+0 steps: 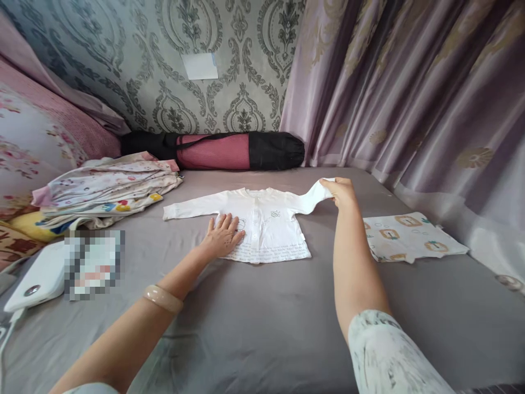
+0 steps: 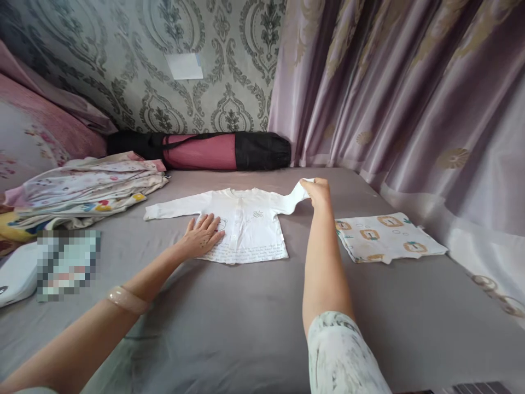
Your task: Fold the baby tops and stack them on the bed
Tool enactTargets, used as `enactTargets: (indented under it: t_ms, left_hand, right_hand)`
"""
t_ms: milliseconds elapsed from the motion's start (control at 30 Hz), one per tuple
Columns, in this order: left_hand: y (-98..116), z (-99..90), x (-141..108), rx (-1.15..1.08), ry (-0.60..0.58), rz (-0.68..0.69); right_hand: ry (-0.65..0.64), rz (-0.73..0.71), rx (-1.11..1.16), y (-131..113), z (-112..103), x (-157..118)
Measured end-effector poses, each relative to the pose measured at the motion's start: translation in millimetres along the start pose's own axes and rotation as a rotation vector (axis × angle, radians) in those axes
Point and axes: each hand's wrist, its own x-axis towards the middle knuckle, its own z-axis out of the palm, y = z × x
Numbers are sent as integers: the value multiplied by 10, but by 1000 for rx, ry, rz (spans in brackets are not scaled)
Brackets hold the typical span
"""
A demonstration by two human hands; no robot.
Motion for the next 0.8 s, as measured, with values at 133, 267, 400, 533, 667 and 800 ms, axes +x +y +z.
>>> enactTargets:
  t_ms: [133, 267, 400, 533, 667, 800]
  left_hand:
    - [-9, -149, 163, -75, 51, 34]
    - [76, -226, 510, -213, 193, 111]
    - [327, -138, 967, -362, 287, 378]
    - [672, 11, 1398, -410, 247, 502]
    - [940, 112, 1676, -385, 92, 459]
    - [1033, 115, 1762, -378, -45, 381]
  right_hand:
    - [14, -39, 147, -141, 185, -117]
    - [2, -142, 228, -168, 245, -133]
    - [-5, -199, 264, -111, 233, -74]
    - [47, -189, 261, -61, 171, 19]
    - [95, -154, 276, -18, 35, 102]
    - [152, -105, 306, 24, -93, 140]
